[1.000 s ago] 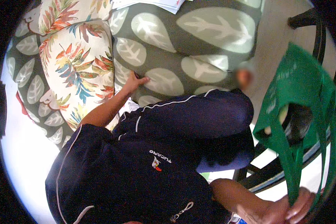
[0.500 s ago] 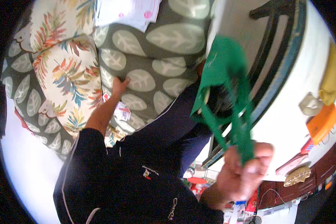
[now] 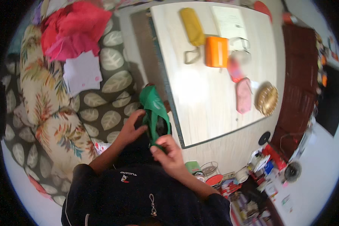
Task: The person picks up a pair of grey slippers and places them into a green reusable bag. They then pick up a pair of white slippers and place them into the same bag. The person stands up, walks across the room, and briefly reaches into a red bag on a table before continuing to walk.
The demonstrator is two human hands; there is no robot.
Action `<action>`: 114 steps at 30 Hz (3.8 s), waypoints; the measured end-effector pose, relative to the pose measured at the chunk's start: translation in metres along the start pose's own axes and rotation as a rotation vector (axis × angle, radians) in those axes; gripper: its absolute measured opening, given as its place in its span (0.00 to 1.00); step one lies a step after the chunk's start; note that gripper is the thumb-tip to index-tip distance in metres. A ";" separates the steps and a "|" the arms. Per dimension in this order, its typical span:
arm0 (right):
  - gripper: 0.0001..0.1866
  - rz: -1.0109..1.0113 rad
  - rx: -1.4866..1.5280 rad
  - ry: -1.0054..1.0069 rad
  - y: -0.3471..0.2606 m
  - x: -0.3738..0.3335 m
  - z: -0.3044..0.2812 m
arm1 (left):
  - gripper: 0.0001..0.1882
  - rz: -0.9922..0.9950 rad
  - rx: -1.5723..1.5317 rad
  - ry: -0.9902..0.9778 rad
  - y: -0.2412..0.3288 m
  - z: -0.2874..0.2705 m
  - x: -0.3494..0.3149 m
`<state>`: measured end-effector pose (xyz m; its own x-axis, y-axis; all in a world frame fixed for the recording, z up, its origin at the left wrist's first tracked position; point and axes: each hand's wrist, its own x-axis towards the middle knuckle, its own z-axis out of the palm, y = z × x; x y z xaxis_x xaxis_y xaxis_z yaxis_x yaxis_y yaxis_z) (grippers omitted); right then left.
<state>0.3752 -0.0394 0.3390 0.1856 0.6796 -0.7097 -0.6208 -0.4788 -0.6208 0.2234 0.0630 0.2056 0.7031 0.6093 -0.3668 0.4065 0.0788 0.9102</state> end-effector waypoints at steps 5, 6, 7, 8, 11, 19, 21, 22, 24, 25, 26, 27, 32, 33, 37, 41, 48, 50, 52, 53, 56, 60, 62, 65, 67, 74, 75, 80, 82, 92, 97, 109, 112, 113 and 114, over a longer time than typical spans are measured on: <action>0.09 -0.120 0.030 -0.034 -0.034 -0.037 0.011 | 0.22 0.231 0.132 -0.267 0.099 -0.015 -0.010; 0.09 -0.150 0.050 -0.038 -0.037 -0.043 0.013 | 0.21 0.219 0.090 -0.312 0.113 -0.020 -0.011; 0.09 -0.197 0.003 -0.064 -0.034 -0.049 0.014 | 0.20 0.204 0.048 -0.356 0.128 -0.022 -0.013; 0.09 -0.234 -0.085 -0.083 -0.033 -0.052 0.013 | 0.20 0.151 0.030 -0.351 0.142 -0.022 -0.016; 0.10 -0.289 -0.038 -0.067 -0.035 -0.067 0.014 | 0.19 0.057 -0.282 -0.269 0.167 -0.009 -0.032; 0.12 -0.477 -0.113 0.255 -0.041 -0.111 0.004 | 0.11 0.463 0.109 -0.312 0.263 -0.024 -0.011; 0.12 -0.484 -0.125 0.324 -0.044 -0.136 -0.003 | 0.06 0.930 0.105 -0.340 0.316 -0.025 -0.012; 0.11 -0.476 -0.093 0.360 -0.042 -0.150 -0.009 | 0.05 1.176 0.114 -0.388 0.341 -0.024 -0.014; 0.10 -0.435 0.053 0.377 -0.046 -0.175 -0.021 | 0.08 1.385 0.126 -0.352 0.381 -0.018 -0.041; 0.10 -0.454 0.025 0.439 -0.038 -0.186 -0.030 | 0.10 1.454 0.080 -0.348 0.395 -0.005 -0.050; 0.10 -0.443 0.051 0.460 -0.033 -0.196 -0.034 | 0.12 1.533 0.033 -0.314 0.406 0.001 -0.063; 0.10 -0.432 0.077 0.483 -0.026 -0.207 -0.037 | 0.13 1.645 -0.050 -0.287 0.407 0.014 -0.067; 0.09 -0.401 0.121 0.601 0.010 -0.279 -0.074 | 0.12 1.876 -0.145 -0.093 0.417 0.085 -0.103; 0.09 -0.394 0.146 0.619 0.021 -0.296 -0.085 | 0.12 1.899 -0.137 -0.128 0.417 0.100 -0.115; 0.08 -0.494 0.252 0.717 0.078 -0.370 -0.129 | 0.15 1.986 -0.207 -0.409 0.420 0.170 -0.168; 0.08 -0.485 0.244 0.826 0.149 -0.452 -0.183 | 0.20 1.851 -0.218 -0.494 0.410 0.271 -0.252; 0.09 -0.505 0.352 1.010 0.247 -0.569 -0.233 | 0.16 1.755 -0.376 -0.764 0.418 0.399 -0.365; 0.09 -0.450 0.351 1.107 0.274 -0.593 -0.241 | 0.14 1.764 -0.524 -0.889 0.428 0.443 -0.382; 0.10 -0.414 0.429 1.180 0.293 -0.613 -0.247 | 0.14 1.736 -0.577 -0.951 0.434 0.468 -0.399; 0.09 -0.462 0.462 1.239 0.303 -0.621 -0.250 | 0.14 1.698 -0.560 -0.940 0.427 0.470 -0.412; 0.07 -0.456 0.495 1.379 0.324 -0.642 -0.253 | 0.15 1.681 -0.658 -0.997 0.422 0.497 -0.424; 0.07 -0.413 0.558 1.492 0.342 -0.661 -0.248 | 0.15 1.625 -0.895 -1.135 0.427 0.535 -0.424; 0.07 -0.404 0.649 1.523 0.343 -0.669 -0.242 | 0.10 1.618 -1.163 -1.231 0.433 0.569 -0.418; 0.07 -0.421 0.712 1.544 0.334 -0.669 -0.244 | 0.08 1.618 -1.393 -1.307 0.443 0.599 -0.406; 0.07 -0.394 0.733 1.530 0.325 -0.662 -0.251 | 0.08 1.543 -1.251 -1.277 0.449 0.602 -0.400; 0.07 -0.346 0.812 1.583 0.282 -0.633 -0.279 | 0.16 1.402 -0.993 -1.455 0.486 0.631 -0.369; 0.07 -0.368 0.843 1.573 0.278 -0.629 -0.283 | 0.16 1.396 -0.990 -1.512 0.491 0.637 -0.368; 0.07 -0.331 0.814 1.654 0.259 -0.618 -0.297 | 0.06 1.385 -1.322 -1.570 0.494 0.682 -0.370; 0.08 -0.366 0.824 1.654 0.257 -0.616 -0.304 | 0.06 1.411 -1.355 -1.497 0.494 0.688 -0.370; 0.16 -0.414 0.620 1.789 0.274 -0.606 -0.315 | 0.11 1.126 -0.903 -2.117 0.483 0.685 -0.444; 0.18 -0.290 0.719 1.783 0.285 -0.603 -0.297 | 0.04 1.051 -1.041 -2.237 0.441 0.713 -0.450; 0.13 -0.241 0.863 1.756 0.297 -0.588 -0.277 | 0.10 0.773 -1.246 -2.719 0.434 0.726 -0.498; 0.13 -0.254 0.874 1.744 0.297 -0.586 -0.278 | 0.06 0.696 -0.883 -2.471 0.422 0.702 -0.484; 0.13 -0.264 0.878 1.738 0.295 -0.586 -0.279 | 0.06 0.696 -0.841 -2.462 0.423 0.699 -0.481; 0.13 -0.267 0.874 1.718 0.294 -0.586 -0.281 | 0.06 0.696 -0.799 -2.453 0.424 0.698 -0.479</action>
<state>0.2976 -0.7347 0.4792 0.4165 -0.7630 -0.4943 -0.5017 0.2605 -0.8249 0.4663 -0.7462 0.6325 -0.0927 -0.6015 0.7935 0.2251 0.7636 0.6051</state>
